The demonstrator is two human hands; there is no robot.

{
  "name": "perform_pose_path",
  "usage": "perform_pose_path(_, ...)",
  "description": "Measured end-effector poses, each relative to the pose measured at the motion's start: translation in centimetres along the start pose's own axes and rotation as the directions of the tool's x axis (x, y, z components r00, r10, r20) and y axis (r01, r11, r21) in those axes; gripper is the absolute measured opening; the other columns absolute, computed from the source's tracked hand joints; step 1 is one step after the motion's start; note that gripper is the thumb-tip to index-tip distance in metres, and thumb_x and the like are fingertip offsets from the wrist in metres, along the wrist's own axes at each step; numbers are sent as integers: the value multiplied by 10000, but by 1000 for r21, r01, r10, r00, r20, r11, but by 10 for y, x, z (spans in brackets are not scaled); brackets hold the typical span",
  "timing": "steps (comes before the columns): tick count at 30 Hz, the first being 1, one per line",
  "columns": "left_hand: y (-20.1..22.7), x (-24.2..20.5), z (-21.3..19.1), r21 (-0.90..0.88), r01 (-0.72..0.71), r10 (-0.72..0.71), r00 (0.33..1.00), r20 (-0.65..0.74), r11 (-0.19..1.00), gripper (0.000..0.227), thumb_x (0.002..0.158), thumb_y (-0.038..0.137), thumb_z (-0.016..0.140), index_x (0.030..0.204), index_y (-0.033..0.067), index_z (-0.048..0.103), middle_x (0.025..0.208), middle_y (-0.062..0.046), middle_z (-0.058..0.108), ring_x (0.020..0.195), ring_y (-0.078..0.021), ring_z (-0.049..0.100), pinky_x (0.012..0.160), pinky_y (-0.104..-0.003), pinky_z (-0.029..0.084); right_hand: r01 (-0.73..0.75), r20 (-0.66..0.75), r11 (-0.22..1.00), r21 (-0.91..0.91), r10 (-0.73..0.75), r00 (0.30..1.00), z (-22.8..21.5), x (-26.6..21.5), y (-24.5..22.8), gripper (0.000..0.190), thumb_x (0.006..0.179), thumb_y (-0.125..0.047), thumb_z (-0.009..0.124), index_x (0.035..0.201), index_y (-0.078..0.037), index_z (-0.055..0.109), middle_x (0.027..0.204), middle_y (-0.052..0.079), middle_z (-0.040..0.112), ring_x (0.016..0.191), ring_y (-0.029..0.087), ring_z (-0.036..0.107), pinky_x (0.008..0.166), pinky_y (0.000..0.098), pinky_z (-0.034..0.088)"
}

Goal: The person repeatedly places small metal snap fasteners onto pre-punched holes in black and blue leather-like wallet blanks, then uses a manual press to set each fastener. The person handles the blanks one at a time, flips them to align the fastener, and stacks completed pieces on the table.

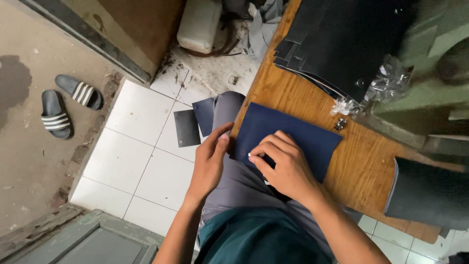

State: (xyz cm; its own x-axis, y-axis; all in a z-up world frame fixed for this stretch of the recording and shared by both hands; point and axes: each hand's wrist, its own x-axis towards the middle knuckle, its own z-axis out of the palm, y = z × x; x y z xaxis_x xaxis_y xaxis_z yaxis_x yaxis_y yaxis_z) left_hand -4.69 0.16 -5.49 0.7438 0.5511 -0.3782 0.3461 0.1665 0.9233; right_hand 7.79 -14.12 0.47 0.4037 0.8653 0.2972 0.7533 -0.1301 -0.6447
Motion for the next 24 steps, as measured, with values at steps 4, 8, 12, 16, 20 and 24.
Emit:
perform_pose_path(4,17,2,-9,-35,-6,3,998,-65,999,409,1013,337,527,1263,75,717,1181,-168,754,984,-287,758,864,-434,601,5,-27,1000,9,-5,1000,15,19,0,72,880,-60,761,888,-99,701,753,29,601,756,268,625,697,376,527)
perform_pose_path(8,18,15,-18,93,-66,72,996,-59,993,280,924,343,697,985,72,731,913,-126,744,792,-261,768,719,-380,615,-5,-67,1000,1,6,998,24,29,-1,74,896,-72,766,869,-97,702,740,17,592,753,256,622,708,363,525)
perform_pose_path(12,23,23,-28,255,-155,149,988,41,954,278,934,376,672,784,142,685,626,-24,646,551,-166,590,535,-308,512,-53,-68,997,-55,49,996,21,33,-4,103,916,-136,760,841,-112,694,732,-1,575,764,243,602,722,365,497)
perform_pose_path(16,35,25,-36,209,-169,141,980,142,963,291,950,296,631,746,88,638,558,-69,543,545,-163,510,526,-302,443,-158,-46,936,-313,151,987,23,34,-1,196,909,-336,745,834,-192,638,958,-4,546,940,282,520,808,437,382)
perform_pose_path(20,28,29,-37,143,-206,178,967,185,968,276,975,252,625,769,69,647,543,-93,545,538,-171,496,522,-302,432,-301,55,914,-271,327,943,20,38,0,209,922,-366,714,971,-203,593,1102,4,468,1036,306,476,889,478,344)
perform_pose_path(24,19,27,-29,-26,-192,193,971,139,981,243,977,248,653,795,87,653,550,-22,540,593,-100,485,538,-272,412,-359,91,896,-260,393,915,21,38,2,217,927,-389,707,984,-214,592,1126,1,457,1056,307,469,913,494,333)
